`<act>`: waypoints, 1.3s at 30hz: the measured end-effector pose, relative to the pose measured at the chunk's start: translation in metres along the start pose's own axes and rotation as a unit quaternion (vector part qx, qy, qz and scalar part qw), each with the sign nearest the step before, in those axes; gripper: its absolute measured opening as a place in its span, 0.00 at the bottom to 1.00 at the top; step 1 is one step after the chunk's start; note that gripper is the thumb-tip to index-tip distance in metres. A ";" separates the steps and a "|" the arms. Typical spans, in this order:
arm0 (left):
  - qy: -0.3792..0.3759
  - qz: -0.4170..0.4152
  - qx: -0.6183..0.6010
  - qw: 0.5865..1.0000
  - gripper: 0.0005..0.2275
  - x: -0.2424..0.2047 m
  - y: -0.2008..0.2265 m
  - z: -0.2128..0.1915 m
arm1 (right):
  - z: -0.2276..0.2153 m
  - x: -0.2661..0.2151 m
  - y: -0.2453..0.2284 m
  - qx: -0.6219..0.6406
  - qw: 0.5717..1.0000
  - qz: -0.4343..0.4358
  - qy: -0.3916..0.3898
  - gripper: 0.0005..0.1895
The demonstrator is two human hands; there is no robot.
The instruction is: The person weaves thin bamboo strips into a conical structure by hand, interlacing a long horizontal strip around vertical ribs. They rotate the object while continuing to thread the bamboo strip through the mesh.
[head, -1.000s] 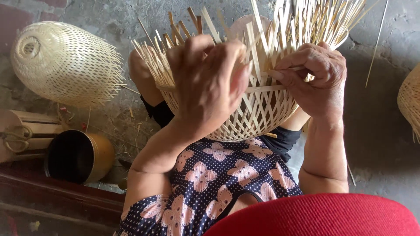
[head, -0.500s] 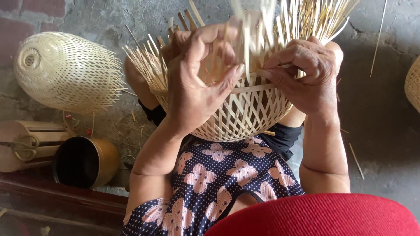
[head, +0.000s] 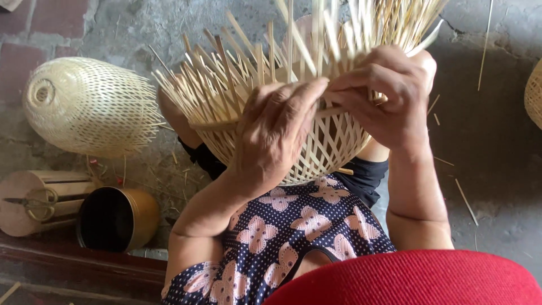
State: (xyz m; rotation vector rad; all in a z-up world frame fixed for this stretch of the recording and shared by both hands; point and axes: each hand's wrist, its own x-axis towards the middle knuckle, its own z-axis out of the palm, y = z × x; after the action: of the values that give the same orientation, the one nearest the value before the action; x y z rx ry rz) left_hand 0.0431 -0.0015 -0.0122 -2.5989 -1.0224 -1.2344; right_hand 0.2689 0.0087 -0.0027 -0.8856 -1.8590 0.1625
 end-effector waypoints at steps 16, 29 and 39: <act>-0.003 -0.033 0.005 0.999 0.11 0.022 0.014 -0.012 | -0.018 0.021 -0.009 -0.217 0.973 -0.070 -0.041 0.17; 0.020 -0.034 0.001 0.999 0.11 0.022 0.013 -0.009 | -0.026 0.053 -0.032 -0.115 0.982 -0.054 -0.137 0.22; 0.025 -0.027 0.010 0.999 0.10 0.021 0.012 -0.007 | -0.027 0.046 -0.025 -0.120 0.979 -0.033 -0.161 0.13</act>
State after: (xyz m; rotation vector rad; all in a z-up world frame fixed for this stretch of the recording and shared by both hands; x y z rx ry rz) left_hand 0.0546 -0.0020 0.0097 -2.5284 -1.0961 -1.2881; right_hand 0.2696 0.0121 0.0560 -1.0061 -2.2424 0.0402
